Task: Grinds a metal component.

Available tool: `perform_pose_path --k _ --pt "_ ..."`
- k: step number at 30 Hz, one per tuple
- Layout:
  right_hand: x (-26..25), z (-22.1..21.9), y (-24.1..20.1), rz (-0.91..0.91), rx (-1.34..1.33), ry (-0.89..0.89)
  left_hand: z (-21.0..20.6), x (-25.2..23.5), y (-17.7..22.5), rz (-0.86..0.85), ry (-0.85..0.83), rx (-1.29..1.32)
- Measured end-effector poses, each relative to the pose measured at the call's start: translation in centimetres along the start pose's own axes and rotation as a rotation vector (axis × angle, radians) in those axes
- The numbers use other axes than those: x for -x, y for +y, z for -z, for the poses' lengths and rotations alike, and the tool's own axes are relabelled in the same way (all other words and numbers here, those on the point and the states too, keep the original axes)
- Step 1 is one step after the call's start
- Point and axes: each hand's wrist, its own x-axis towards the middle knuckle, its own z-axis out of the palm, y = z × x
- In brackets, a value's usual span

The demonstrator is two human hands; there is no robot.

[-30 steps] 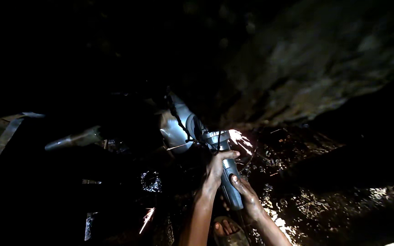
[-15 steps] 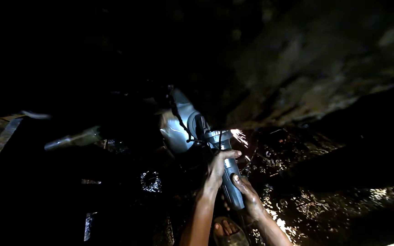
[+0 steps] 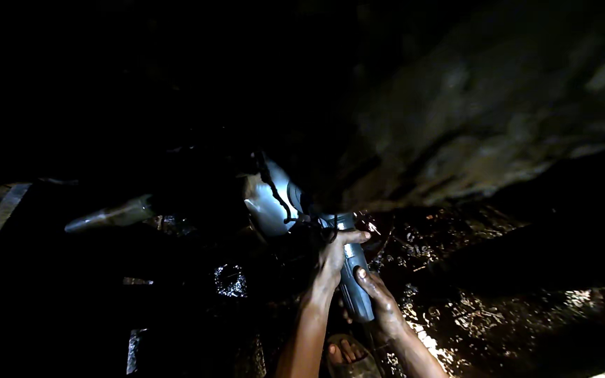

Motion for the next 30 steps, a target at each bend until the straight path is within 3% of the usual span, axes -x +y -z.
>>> perform_pose_path --k 30 --pt "-0.12 0.36 -0.41 -0.017 -0.019 -0.031 -0.37 0.47 0.53 0.032 -0.008 -0.091"
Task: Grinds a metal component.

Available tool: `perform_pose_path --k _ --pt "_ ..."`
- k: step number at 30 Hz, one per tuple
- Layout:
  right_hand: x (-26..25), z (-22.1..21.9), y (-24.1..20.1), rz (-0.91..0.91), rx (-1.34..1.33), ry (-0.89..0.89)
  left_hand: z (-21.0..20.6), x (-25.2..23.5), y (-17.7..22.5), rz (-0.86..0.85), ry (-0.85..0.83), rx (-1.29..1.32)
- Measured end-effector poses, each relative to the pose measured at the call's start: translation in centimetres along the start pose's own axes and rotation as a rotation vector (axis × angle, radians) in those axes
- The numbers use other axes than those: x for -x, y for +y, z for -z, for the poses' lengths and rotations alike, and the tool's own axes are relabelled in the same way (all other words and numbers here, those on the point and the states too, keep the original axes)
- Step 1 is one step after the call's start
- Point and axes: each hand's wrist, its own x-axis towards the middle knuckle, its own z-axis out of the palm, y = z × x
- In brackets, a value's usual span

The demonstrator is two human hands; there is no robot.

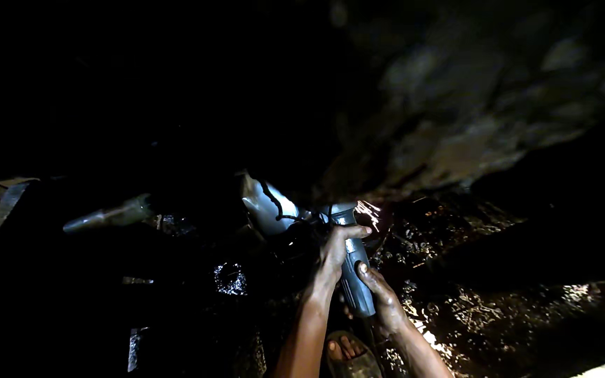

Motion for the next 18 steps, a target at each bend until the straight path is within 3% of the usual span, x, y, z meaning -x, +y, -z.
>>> perform_pose_path --k 18 --pt "-0.09 0.13 -0.17 -0.015 -0.001 0.028 -0.33 -0.10 0.30 -0.009 -0.004 -0.002"
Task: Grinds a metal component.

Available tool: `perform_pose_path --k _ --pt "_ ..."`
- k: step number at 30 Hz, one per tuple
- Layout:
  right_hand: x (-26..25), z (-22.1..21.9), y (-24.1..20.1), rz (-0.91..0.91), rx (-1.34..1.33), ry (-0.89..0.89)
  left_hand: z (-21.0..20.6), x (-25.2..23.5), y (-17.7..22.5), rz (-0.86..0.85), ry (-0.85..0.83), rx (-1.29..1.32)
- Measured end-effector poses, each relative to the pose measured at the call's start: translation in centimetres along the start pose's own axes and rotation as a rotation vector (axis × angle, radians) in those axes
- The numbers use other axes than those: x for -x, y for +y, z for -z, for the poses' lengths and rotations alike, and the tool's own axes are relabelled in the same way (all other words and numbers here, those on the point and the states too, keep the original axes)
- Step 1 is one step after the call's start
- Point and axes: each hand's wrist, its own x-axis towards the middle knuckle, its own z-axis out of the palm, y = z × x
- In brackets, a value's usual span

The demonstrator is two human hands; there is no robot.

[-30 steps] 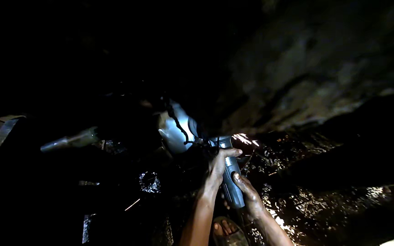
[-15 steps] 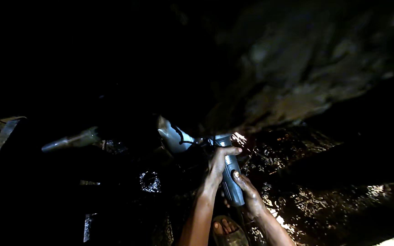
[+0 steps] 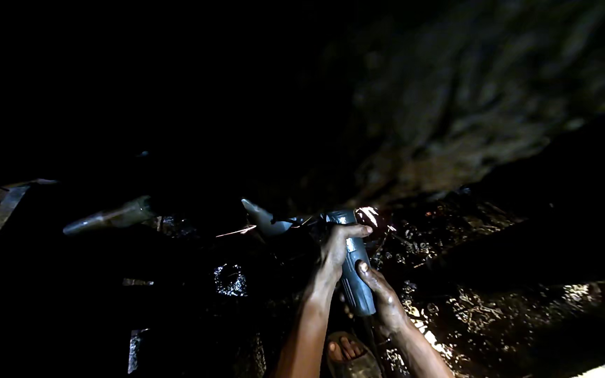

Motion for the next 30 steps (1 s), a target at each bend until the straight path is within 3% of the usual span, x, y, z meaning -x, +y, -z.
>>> perform_pose_path --k 17,23,26,30 --pt "-0.2 0.3 -0.5 -0.002 -0.017 -0.003 -0.6 -0.8 0.3 -0.007 -0.039 0.014" --pt "-0.2 0.2 -0.5 0.021 -0.023 0.000 -0.5 -0.3 0.3 0.026 0.023 -0.050" --pt "-0.2 0.3 -0.6 0.020 -0.030 -0.003 -0.5 -0.7 0.2 0.043 0.140 -0.091" --pt "-0.3 0.4 -0.7 0.020 -0.040 0.007 -1.2 -1.8 0.3 -0.046 0.041 0.054"
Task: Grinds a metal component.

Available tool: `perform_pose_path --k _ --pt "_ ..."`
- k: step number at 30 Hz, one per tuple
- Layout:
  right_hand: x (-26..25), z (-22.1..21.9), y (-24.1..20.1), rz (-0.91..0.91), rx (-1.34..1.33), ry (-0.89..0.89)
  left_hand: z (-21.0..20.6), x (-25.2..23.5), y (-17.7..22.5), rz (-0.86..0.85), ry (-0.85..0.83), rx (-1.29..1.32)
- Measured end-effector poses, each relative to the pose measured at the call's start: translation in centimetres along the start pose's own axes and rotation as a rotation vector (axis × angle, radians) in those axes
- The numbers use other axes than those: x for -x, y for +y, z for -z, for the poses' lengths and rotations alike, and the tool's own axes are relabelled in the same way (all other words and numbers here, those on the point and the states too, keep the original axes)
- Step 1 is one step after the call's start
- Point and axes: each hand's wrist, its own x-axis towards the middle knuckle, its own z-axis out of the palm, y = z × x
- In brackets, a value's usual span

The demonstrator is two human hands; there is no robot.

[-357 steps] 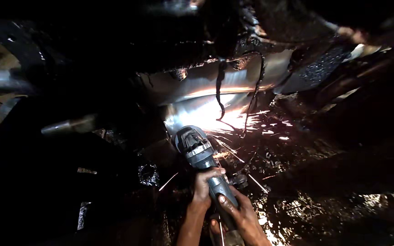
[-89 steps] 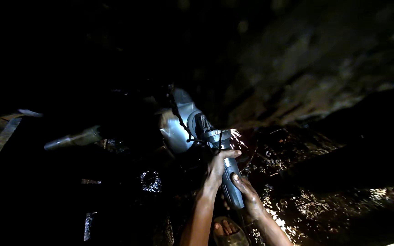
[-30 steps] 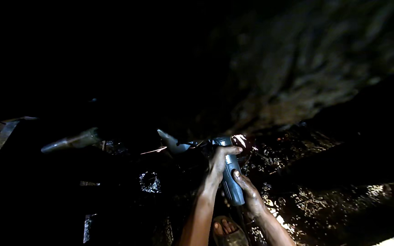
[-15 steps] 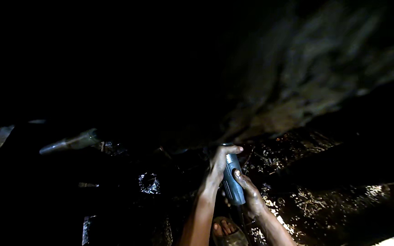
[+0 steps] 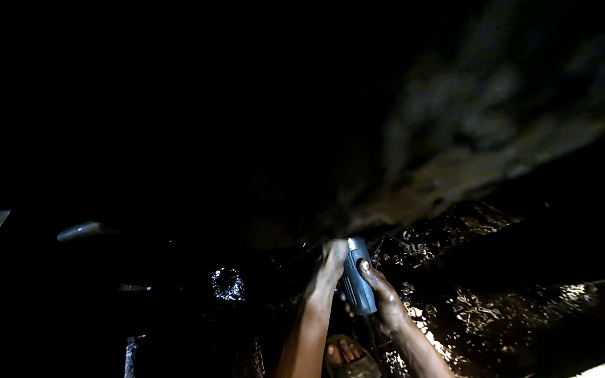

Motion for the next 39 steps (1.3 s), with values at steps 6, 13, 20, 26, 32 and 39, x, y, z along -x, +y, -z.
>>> perform_pose_path --k 6,13,20,26,32,39 --pt "0.1 0.1 -0.2 0.000 -0.002 0.004 0.3 1.0 0.4 0.056 0.065 -0.128" --pt "-0.1 0.3 -0.4 -0.007 0.007 -0.002 -0.5 -0.2 0.1 -0.021 0.037 -0.001" --pt "-0.2 0.3 -0.5 -0.003 -0.004 0.004 -0.5 -0.7 -0.2 -0.030 0.009 -0.031" --pt "-0.3 0.5 -0.5 -0.003 -0.019 -0.007 -0.6 -1.0 -0.6 -0.061 0.022 -0.011" --pt "-0.4 0.7 -0.4 -0.003 -0.019 -0.016 -0.8 0.3 0.5 -0.026 -0.025 -0.084" --pt "-0.4 0.4 -0.7 -0.021 -0.025 0.004 -0.7 -0.2 0.4 -0.027 -0.030 -0.073"
